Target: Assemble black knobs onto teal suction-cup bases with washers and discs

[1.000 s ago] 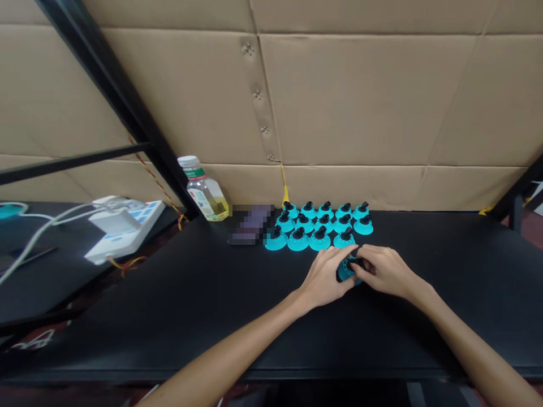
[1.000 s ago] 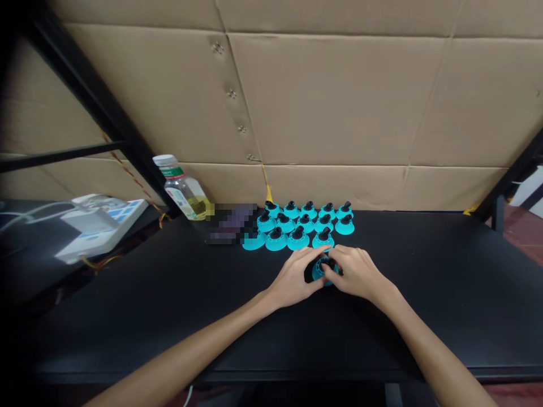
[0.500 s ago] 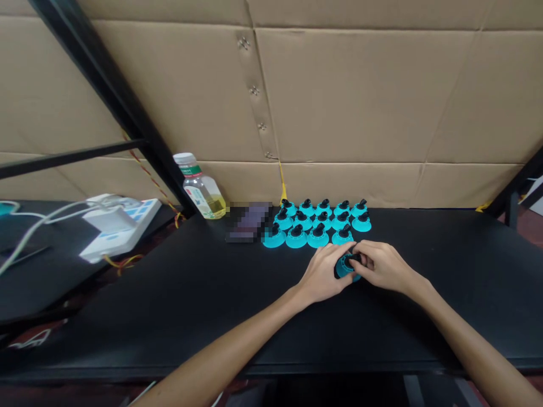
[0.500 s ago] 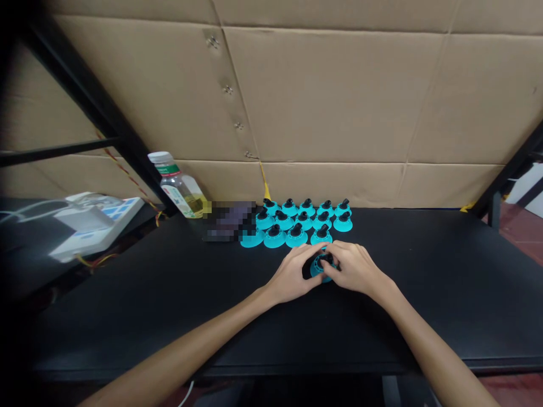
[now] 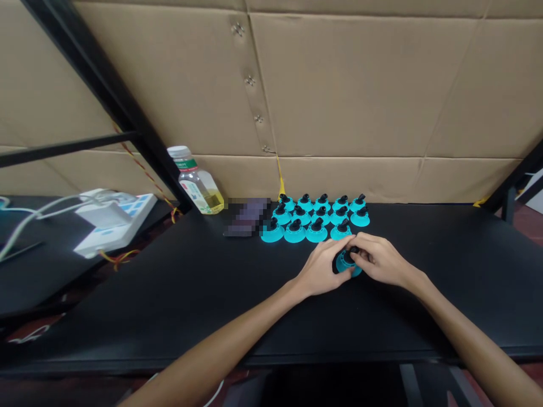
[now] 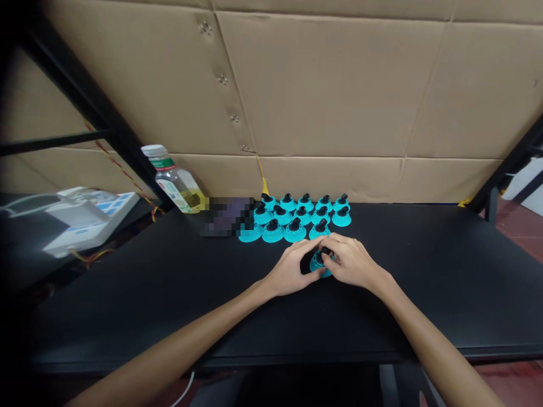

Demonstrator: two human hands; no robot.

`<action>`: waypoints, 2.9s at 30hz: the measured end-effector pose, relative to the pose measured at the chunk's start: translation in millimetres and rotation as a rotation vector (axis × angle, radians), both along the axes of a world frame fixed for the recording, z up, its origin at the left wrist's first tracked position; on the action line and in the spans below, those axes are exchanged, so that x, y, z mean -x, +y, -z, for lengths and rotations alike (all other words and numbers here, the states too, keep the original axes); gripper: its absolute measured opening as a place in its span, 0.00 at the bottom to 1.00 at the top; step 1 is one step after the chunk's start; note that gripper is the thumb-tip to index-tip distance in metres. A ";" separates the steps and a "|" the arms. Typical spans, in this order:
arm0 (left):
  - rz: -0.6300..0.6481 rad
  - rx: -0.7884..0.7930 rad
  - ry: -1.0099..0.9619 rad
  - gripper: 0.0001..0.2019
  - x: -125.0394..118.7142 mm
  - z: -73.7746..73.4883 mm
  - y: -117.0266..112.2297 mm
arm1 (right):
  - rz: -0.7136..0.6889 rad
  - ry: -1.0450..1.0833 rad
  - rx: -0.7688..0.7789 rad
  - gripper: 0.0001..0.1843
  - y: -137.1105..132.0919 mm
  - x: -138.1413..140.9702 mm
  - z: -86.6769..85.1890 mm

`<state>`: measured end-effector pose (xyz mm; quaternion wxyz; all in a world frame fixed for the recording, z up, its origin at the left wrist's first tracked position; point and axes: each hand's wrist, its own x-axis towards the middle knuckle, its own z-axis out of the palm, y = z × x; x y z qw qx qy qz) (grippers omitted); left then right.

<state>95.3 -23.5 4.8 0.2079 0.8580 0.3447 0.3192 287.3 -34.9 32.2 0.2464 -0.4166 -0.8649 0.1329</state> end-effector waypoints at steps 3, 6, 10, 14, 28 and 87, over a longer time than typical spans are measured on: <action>0.011 0.047 -0.008 0.34 1.3 0.7 1.5 | 0.006 0.008 0.009 0.11 0.6 0.3 0.2; 0.023 0.084 -0.020 0.36 1.5 1.6 2.5 | 0.021 0.024 0.004 0.10 2.0 0.5 1.6; 0.007 0.081 -0.016 0.36 -0.1 3.1 3.3 | 0.024 0.029 -0.023 0.10 4.3 -0.2 5.1; -0.002 0.065 -0.003 0.36 -1.0 3.8 3.9 | 0.017 0.027 -0.033 0.10 5.1 -1.0 6.9; 0.007 0.052 0.021 0.34 -0.6 3.0 4.2 | 0.022 0.003 -0.045 0.10 2.9 -0.6 4.3; 0.036 0.037 -0.052 0.34 -1.5 1.2 2.5 | 0.005 0.055 -0.040 0.09 5.5 -0.4 7.1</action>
